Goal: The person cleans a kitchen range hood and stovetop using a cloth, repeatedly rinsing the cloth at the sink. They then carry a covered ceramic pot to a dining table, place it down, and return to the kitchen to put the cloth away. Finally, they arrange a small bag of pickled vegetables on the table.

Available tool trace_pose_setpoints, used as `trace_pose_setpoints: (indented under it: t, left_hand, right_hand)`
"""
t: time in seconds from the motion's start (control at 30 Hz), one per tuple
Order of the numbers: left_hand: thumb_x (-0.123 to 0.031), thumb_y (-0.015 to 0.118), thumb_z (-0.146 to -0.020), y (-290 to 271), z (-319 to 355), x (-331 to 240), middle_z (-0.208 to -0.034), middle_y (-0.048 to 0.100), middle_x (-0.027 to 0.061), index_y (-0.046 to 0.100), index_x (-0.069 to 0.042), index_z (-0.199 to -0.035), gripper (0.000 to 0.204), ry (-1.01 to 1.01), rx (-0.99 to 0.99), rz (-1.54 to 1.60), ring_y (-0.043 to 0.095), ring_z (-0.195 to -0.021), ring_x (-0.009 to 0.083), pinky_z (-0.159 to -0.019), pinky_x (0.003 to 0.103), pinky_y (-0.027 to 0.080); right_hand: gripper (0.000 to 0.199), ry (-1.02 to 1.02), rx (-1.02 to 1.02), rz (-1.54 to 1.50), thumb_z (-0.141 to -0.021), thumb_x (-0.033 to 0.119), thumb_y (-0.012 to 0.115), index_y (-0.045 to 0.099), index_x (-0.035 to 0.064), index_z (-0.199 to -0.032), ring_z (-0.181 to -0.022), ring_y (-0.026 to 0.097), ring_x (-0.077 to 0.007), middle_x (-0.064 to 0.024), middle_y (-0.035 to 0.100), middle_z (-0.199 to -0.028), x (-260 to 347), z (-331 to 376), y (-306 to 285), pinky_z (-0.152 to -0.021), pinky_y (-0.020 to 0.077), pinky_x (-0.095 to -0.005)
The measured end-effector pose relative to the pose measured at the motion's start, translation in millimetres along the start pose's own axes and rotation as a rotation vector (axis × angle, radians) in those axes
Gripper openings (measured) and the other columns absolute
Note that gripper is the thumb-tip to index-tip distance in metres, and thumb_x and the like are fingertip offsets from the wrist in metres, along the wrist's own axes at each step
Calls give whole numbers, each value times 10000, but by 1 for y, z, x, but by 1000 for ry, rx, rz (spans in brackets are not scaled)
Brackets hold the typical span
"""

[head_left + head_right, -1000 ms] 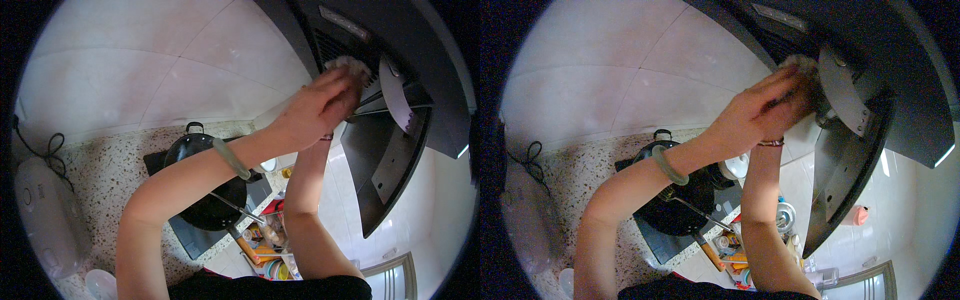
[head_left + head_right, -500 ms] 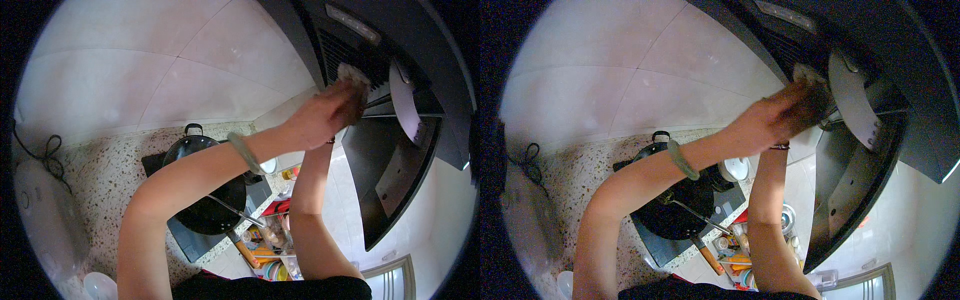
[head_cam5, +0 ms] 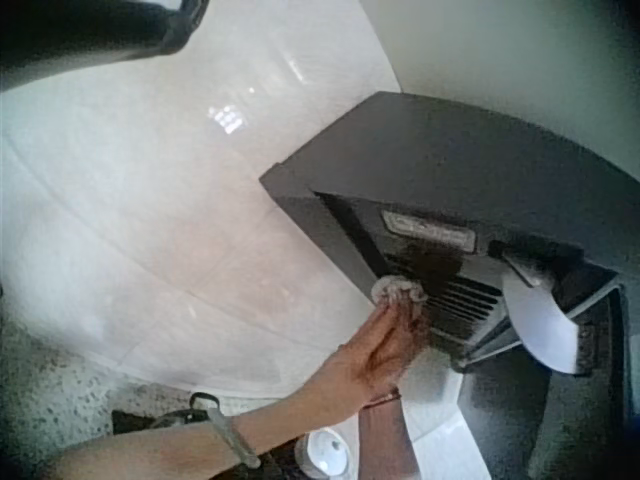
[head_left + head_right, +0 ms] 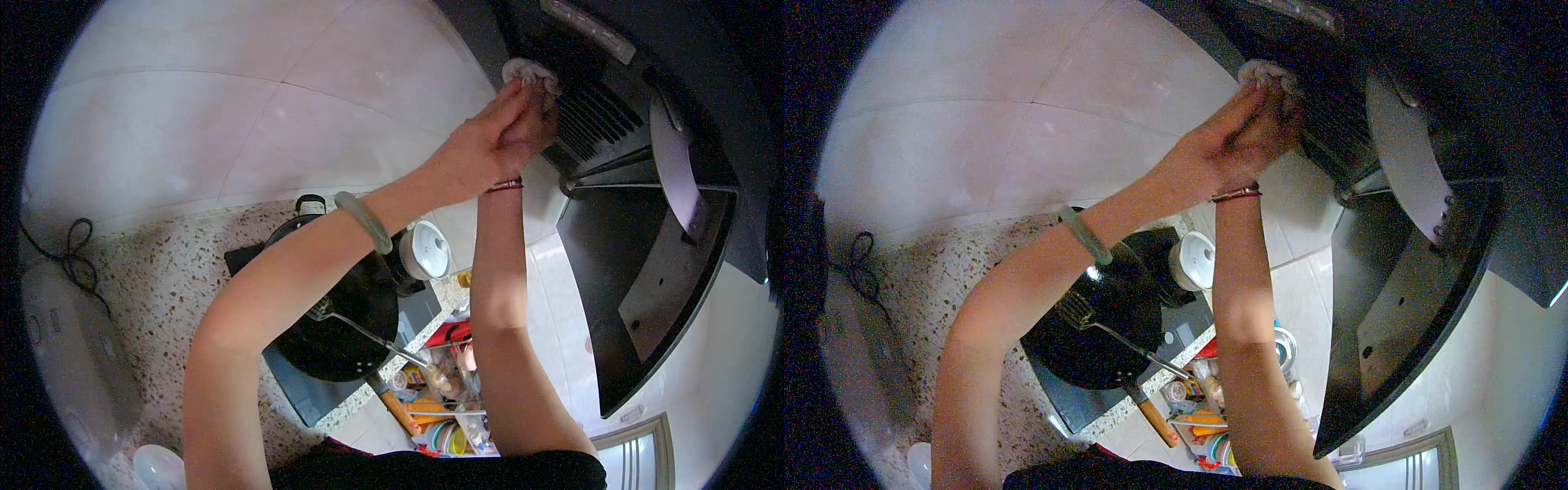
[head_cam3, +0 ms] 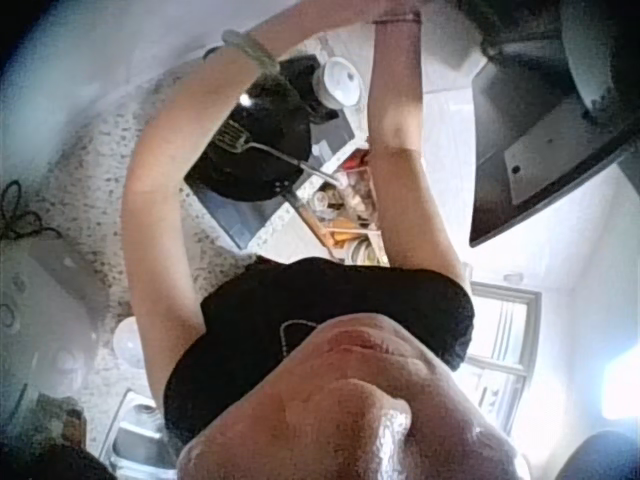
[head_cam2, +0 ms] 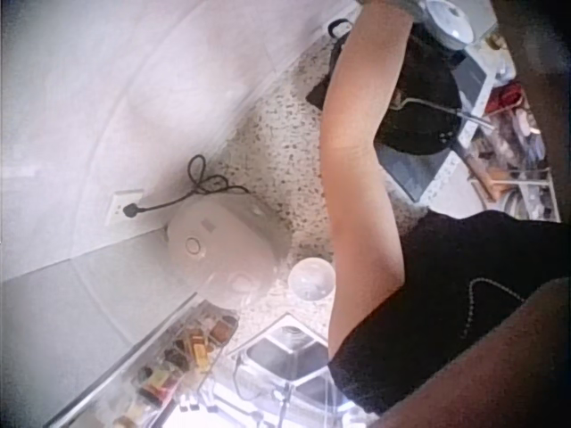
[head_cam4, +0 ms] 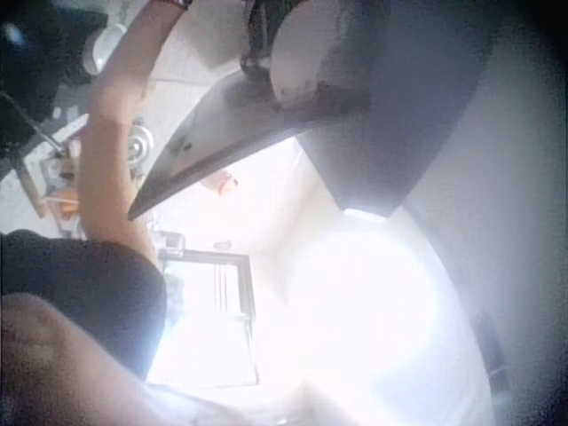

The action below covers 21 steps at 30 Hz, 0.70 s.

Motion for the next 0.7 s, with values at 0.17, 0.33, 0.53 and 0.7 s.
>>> trace_pose_setpoints:
  t: [0.17,0.33,0.53,0.7]
  left_hand:
    - [-236,509,-912,60,-2,-16,-1375,398,260,409,-44,-1349,488,108,93,-208,423,-1261,386,-1035,411,373]
    - [-252,491,-929,124,-20,31,-1359,425,240,383,-51,-1368,495,205,-32,-370,422,-1260,378,-1040,424,364]
    - [-185,549,-927,51,-11,43,-1375,448,155,372,-52,-1383,507,-54,135,-69,406,-1293,250,-1099,350,303]
    - [-295,573,-895,38,-10,68,-1410,364,242,377,-16,-1366,582,134,145,-187,369,-1299,382,-1085,396,318]
  right_hand:
    - [259,-58,-131,63,-912,258,523,609,38,-1021,-861,595,-231,-112,632,-962,9,6,-98,-759,478,-335]
    - [259,-142,-194,250,-909,262,525,605,40,-1016,-843,594,-227,-113,630,-953,15,2,-134,-737,480,-334]
    - [259,-79,-97,196,-906,268,528,601,42,-1010,-822,593,-222,-115,627,-942,-24,-6,-66,-710,484,-333]
    - [258,-3,-24,126,-903,272,530,597,44,-1005,-805,592,-217,-116,624,-933,-35,-11,-24,-687,486,-332]
Point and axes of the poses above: each hand's wrist, its own z-axis away from the middle knuckle, its own y-axis out of the palm, x = y × z, the point moved 9 cm from there along -z, towards the middle knuckle
